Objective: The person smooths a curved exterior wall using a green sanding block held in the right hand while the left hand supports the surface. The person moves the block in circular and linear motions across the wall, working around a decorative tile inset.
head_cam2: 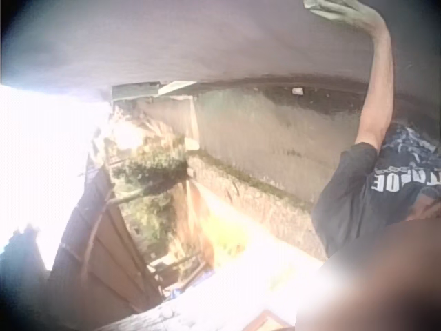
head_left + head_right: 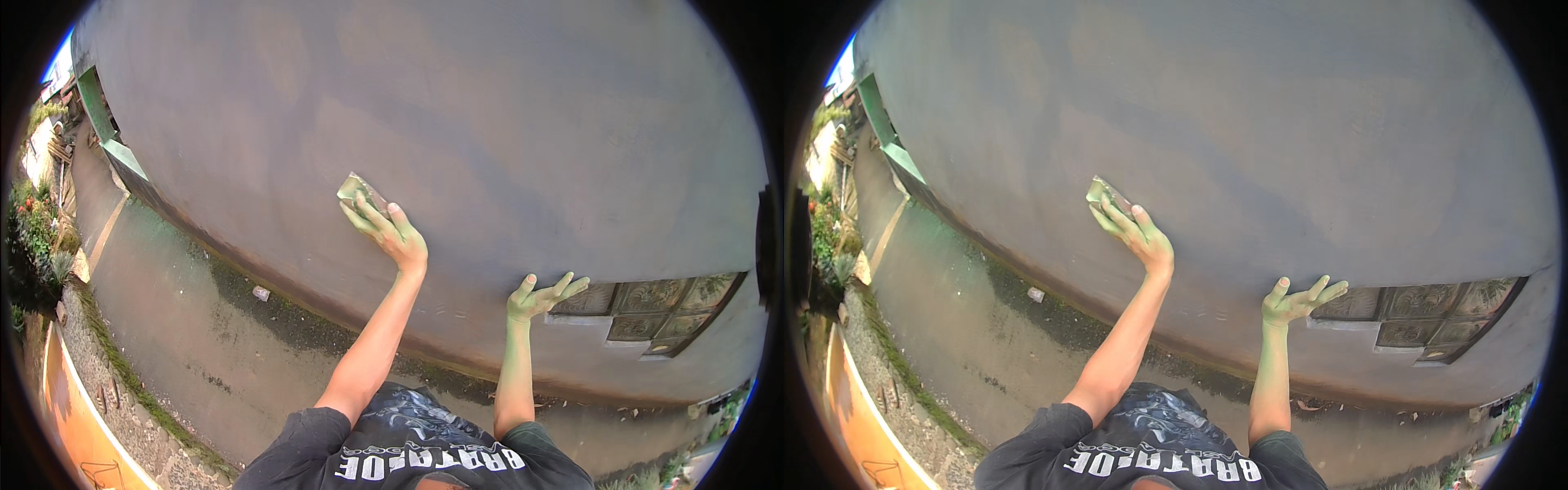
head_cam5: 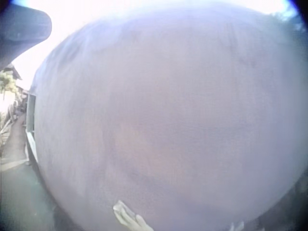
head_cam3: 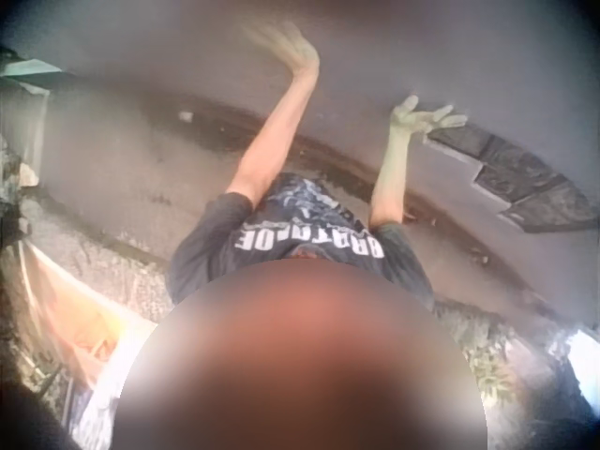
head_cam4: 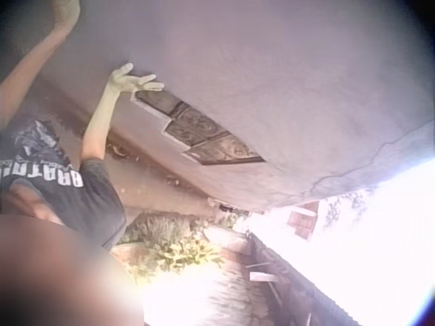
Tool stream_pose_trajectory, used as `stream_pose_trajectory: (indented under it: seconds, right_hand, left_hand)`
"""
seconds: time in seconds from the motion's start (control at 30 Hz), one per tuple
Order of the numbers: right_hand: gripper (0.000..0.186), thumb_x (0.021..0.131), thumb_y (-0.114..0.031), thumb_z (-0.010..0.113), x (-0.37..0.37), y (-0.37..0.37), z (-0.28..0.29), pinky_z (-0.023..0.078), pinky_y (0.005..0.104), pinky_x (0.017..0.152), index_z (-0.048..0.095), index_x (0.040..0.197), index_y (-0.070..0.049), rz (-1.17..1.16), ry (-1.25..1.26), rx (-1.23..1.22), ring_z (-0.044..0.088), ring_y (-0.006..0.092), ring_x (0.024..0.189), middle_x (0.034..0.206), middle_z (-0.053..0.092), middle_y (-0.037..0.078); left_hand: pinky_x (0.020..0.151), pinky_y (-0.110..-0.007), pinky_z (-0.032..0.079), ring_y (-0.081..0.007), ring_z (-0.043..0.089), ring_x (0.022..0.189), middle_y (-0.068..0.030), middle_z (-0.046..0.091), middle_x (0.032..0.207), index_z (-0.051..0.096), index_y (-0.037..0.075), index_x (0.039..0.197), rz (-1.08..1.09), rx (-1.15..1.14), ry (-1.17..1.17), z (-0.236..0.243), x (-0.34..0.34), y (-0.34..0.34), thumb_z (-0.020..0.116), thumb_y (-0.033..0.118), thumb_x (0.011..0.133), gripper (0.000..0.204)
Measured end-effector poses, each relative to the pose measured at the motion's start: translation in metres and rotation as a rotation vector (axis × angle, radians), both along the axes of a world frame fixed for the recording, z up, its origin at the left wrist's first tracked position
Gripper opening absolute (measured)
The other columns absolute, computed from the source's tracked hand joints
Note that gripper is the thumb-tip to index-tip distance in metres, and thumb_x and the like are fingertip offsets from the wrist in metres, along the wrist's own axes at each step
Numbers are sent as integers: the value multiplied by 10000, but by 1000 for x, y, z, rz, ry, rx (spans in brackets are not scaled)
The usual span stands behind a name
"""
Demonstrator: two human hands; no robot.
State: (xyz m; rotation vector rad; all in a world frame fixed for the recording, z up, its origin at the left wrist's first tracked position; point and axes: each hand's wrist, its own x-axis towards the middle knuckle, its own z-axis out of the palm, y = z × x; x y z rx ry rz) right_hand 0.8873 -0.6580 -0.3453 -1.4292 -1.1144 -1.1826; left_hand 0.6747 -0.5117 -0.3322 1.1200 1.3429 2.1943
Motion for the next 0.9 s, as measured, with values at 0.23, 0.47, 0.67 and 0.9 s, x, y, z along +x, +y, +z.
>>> stream_pose_trajectory:
  seconds: [0.23,0.47,0.67,0.9]
  right_hand:
    - [854,1097,-474,461,-34,9,0,49,678,1274,77,1692,3,-84,157,-88,-25,528,1609,1743,-30,320]
    - [1028,1079,-566,472,-53,9,-12,-81,741,1210,-159,1671,-10,-64,236,-300,-227,578,1552,1686,-261,350]
    - [1074,1062,-559,527,-58,8,-15,-76,751,1204,-177,1668,-19,-76,268,-326,-227,588,1547,1677,-267,363]
    - [1177,1004,-578,631,-52,-7,-16,-38,785,1188,-170,1673,-35,-8,200,-411,-232,629,1524,1668,-269,379]
  left_hand:
    - [1262,-708,57,-470,206,1592,-212,223,1723,559,395,1516,-181,586,947,-14,11,-17,799,350,914,650]
    - [1246,-541,267,-427,250,1566,-263,178,1715,252,36,1660,38,-30,-139,8,-52,40,479,243,1114,627]
    - [1270,-616,157,-519,220,1564,-366,205,1672,378,123,1633,60,400,434,31,22,-29,583,321,1057,643]
    - [1244,-567,277,-448,309,1543,-311,242,1680,375,74,1622,127,356,240,3,-51,55,534,327,1091,609]
